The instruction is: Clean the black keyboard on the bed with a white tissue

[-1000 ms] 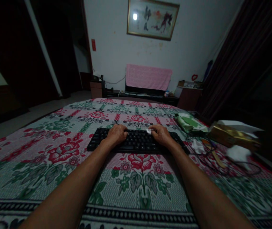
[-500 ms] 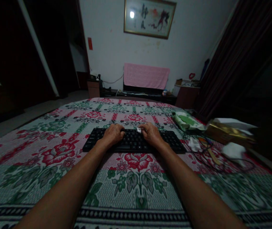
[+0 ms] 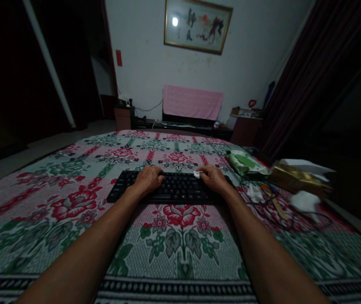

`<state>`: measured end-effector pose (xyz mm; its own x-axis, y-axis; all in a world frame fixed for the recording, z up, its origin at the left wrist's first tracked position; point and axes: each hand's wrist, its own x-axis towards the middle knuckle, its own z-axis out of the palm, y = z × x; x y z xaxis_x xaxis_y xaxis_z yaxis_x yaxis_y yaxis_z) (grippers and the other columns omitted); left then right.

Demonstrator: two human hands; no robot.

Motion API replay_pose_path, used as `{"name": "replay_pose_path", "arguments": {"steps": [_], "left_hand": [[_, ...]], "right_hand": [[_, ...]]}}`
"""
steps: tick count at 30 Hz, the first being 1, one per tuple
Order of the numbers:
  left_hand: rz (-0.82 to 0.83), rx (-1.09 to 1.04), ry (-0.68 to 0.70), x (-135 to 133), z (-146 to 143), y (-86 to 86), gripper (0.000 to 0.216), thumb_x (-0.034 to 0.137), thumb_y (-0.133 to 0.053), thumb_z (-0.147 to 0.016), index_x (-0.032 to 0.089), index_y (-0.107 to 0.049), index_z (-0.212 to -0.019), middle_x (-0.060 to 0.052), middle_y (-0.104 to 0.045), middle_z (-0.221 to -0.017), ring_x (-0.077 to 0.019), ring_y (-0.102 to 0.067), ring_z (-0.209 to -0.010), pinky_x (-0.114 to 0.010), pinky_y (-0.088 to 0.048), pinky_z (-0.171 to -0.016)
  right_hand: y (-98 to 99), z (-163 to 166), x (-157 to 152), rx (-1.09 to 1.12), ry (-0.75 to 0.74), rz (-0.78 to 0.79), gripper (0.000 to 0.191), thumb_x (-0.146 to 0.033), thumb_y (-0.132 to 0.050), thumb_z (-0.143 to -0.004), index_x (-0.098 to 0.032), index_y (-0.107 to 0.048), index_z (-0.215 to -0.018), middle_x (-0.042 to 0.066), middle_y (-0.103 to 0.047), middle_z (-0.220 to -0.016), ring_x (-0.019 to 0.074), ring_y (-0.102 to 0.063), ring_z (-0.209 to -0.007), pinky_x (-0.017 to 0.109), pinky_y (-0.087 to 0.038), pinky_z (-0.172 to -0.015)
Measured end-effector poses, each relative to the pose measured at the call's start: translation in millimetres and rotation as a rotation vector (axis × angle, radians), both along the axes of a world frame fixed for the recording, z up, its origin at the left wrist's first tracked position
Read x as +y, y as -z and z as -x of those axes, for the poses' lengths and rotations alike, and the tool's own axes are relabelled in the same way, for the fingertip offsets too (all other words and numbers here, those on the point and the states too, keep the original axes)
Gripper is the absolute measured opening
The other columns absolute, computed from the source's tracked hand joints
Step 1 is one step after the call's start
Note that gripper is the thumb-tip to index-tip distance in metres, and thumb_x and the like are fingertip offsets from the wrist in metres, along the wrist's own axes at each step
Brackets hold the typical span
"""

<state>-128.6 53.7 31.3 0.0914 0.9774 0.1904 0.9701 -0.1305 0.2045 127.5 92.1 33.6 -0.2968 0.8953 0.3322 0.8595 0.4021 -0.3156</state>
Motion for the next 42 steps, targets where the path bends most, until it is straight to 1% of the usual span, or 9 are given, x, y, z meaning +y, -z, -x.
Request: {"name": "replay_pose_path", "arguments": {"steps": [9, 12, 15, 18, 22, 27, 30, 33, 42], "left_hand": [[-0.004, 0.021, 0.009, 1, 0, -0.1, 0.034, 0.032, -0.046, -0.083, 0.022, -0.066, -0.109, -0.006, -0.066, -0.115, -0.0241, -0.056, -0.111, -0.034, -0.044, -0.095], [0.001, 0.026, 0.010, 1, 0, -1.0, 0.035, 0.032, -0.046, -0.083, 0.021, -0.066, -0.109, -0.007, -0.065, -0.116, -0.0239, -0.056, -0.112, -0.033, -0.043, -0.096], [0.012, 0.025, 0.017, 1, 0, -1.8, 0.033, 0.031, -0.046, -0.083, 0.021, -0.067, -0.107, -0.007, -0.066, -0.114, -0.0242, -0.057, -0.110, -0.034, -0.044, -0.095], [0.007, 0.022, 0.015, 1, 0, -1.3, 0.033, 0.031, -0.046, -0.083, 0.021, -0.067, -0.106, -0.008, -0.066, -0.114, -0.0252, -0.056, -0.110, -0.035, -0.044, -0.095], [0.004, 0.020, 0.008, 1, 0, 0.5, 0.033, 0.032, -0.045, -0.083, 0.022, -0.067, -0.106, -0.007, -0.066, -0.114, -0.0252, -0.056, -0.112, -0.035, -0.044, -0.095], [0.004, 0.035, 0.004, 1, 0, 0.7, 0.033, 0.033, -0.045, -0.084, 0.023, -0.067, -0.107, -0.005, -0.066, -0.115, -0.0229, -0.056, -0.111, -0.032, -0.044, -0.095], [-0.004, 0.037, 0.009, 1, 0, 0.6, 0.034, 0.032, -0.046, -0.083, 0.022, -0.066, -0.109, -0.007, -0.066, -0.115, -0.0240, -0.057, -0.110, -0.034, -0.044, -0.094], [-0.011, 0.044, 0.022, 2, 0, 1.0, 0.035, 0.031, -0.045, -0.083, 0.021, -0.066, -0.109, -0.007, -0.066, -0.115, -0.0248, -0.057, -0.110, -0.034, -0.044, -0.094], [-0.011, 0.048, 0.034, 3, 1, 1.3, 0.034, 0.031, -0.045, -0.083, 0.021, -0.067, -0.107, -0.007, -0.066, -0.114, -0.0249, -0.058, -0.109, -0.035, -0.044, -0.094]], "right_hand": [[-13.6, -24, 2, -0.054, 0.150, 0.009, 0.030, -0.016, -0.048, -0.081, -0.019, -0.071, -0.100, 0.006, -0.070, -0.098, 0.0171, -0.062, -0.093, 0.024, -0.042, -0.080], [-14.3, -22, 1, -0.052, 0.102, -0.014, 0.030, -0.017, -0.049, -0.081, -0.019, -0.071, -0.101, 0.005, -0.070, -0.100, 0.0156, -0.062, -0.094, 0.022, -0.042, -0.081], [-13.8, -19, 1, -0.084, 0.088, 0.053, 0.030, -0.017, -0.049, -0.080, -0.021, -0.071, -0.101, 0.004, -0.071, -0.099, 0.0157, -0.063, -0.093, 0.021, -0.043, -0.079], [-13.5, -26, 3, -0.123, 0.184, 0.096, 0.030, -0.017, -0.049, -0.080, -0.021, -0.072, -0.099, 0.005, -0.071, -0.099, 0.0178, -0.063, -0.092, 0.022, -0.043, -0.077], [-12.7, -37, 6, -0.119, 0.323, 0.042, 0.030, -0.015, -0.050, -0.079, -0.019, -0.073, -0.098, 0.008, -0.071, -0.099, 0.0211, -0.063, -0.094, 0.025, -0.044, -0.079], [-5.2, -22, 8, 0.020, 0.221, -0.119, 0.028, -0.020, -0.052, -0.081, -0.021, -0.071, -0.101, 0.007, -0.068, -0.100, 0.0189, -0.061, -0.094, 0.027, -0.043, -0.085], [4.0, -5, 7, 0.028, 0.103, -0.152, 0.028, -0.018, -0.052, -0.081, -0.021, -0.071, -0.101, 0.007, -0.066, -0.099, 0.0182, -0.059, -0.096, 0.028, -0.042, -0.087], [12.1, 4, 6, 0.035, 0.057, -0.143, 0.028, -0.017, -0.049, -0.083, -0.022, -0.070, -0.101, 0.006, -0.065, -0.100, 0.0182, -0.058, -0.097, 0.029, -0.042, -0.088], [10.2, -17, 8, -0.026, 0.256, -0.080, 0.031, -0.020, -0.047, -0.083, -0.022, -0.069, -0.104, 0.008, -0.066, -0.103, 0.0198, -0.059, -0.097, 0.030, -0.042, -0.087]]}}
